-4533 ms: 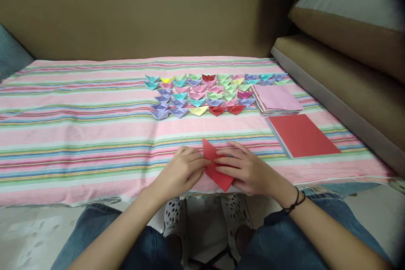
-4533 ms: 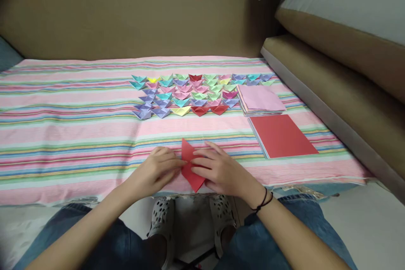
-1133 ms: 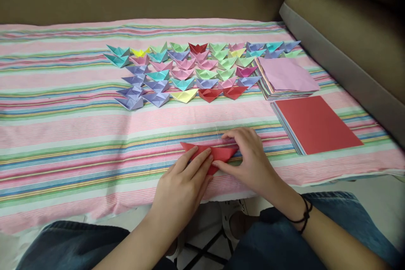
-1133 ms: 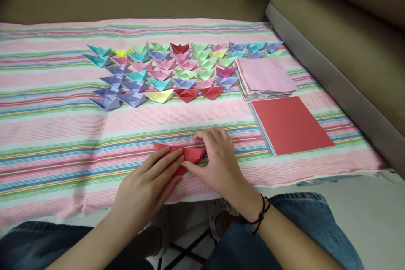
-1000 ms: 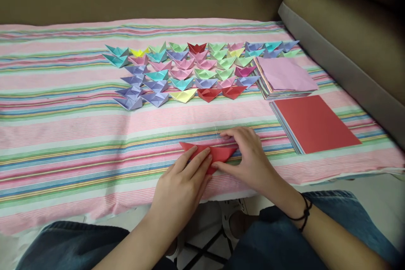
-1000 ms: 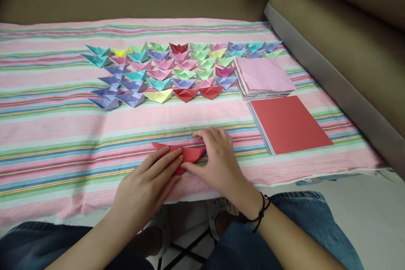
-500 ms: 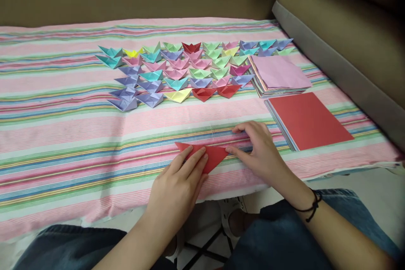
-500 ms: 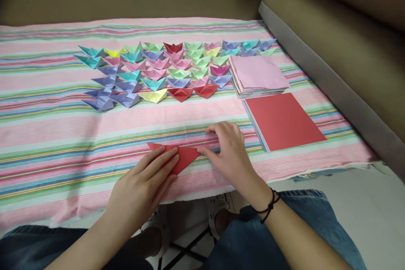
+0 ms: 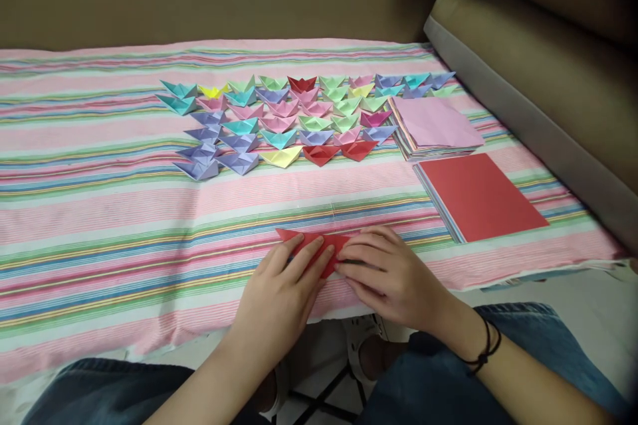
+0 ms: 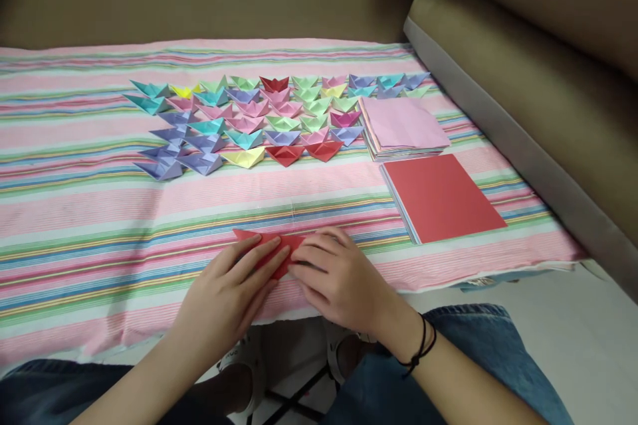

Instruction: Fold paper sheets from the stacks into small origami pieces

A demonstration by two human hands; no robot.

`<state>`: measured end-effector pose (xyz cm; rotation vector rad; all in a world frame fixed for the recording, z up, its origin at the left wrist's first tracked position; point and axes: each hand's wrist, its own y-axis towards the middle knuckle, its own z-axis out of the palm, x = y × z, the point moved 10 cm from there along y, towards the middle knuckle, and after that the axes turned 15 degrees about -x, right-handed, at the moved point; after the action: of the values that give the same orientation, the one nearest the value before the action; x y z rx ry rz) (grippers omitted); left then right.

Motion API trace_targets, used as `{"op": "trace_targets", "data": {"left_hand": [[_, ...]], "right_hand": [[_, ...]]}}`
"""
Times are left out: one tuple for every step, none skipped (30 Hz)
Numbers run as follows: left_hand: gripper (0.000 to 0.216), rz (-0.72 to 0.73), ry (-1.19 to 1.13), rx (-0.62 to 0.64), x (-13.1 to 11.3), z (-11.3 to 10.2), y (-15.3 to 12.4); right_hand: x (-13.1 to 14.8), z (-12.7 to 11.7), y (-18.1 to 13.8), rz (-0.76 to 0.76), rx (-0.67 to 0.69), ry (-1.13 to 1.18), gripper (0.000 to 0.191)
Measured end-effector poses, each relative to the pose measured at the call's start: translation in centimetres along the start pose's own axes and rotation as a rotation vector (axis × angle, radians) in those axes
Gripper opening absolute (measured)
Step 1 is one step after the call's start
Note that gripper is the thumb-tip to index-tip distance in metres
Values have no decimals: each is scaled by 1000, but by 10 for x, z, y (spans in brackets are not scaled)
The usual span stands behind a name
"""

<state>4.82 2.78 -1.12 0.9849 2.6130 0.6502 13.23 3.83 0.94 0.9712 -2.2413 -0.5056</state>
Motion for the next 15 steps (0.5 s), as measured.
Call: {"op": "trace_targets", "data": {"left_hand": [[41,-14,-13,-3,2,0,1],[41,-32,-26,-1,4,0,1],[41,-53,-39,3,6,0,1],[41,-74,-53,9,7,1,1],[41,-93,-64,16,9,1,1],[41,-106,-74,24,9,2,1],[40,-115,-80,32,10,3,1],[40,-122,-86,42,10,4,1],[40,-129,-90,50,10,4,1],[40,-134,-92,56,10,5,1],[40,-137,-93,59,10,5,1],[41,-138,-93,57,11,5,1],[41,-138,-94,56,11,5,1],[41,-137,-95,58,10,5,1],[41,-136,-96,57,10,5,1]], "right_hand": [[2,4,-3,-23,18,-30,23],[4,7,-5,-40,25,-54,22],[4,9,-7,-55,30,-70,23],[4,11,-10,-65,33,-81,23],[4,11,-11,-74,28,-90,24],[3,11,-13,-79,16,-98,24],[1,10,-14,-77,-1,-109,23],[-2,8,-15,-71,-20,-123,23],[-5,5,-15,-62,-40,-141,22],[-8,1,-15,-50,-61,-162,21],[-12,-2,-15,-35,-79,-185,20],[-16,-6,-15,-20,-94,-206,19],[-19,-10,-15,-9,-109,-225,18],[-22,-14,-15,-3,-123,-241,17],[-24,-17,-15,2,-138,-254,16]]}}
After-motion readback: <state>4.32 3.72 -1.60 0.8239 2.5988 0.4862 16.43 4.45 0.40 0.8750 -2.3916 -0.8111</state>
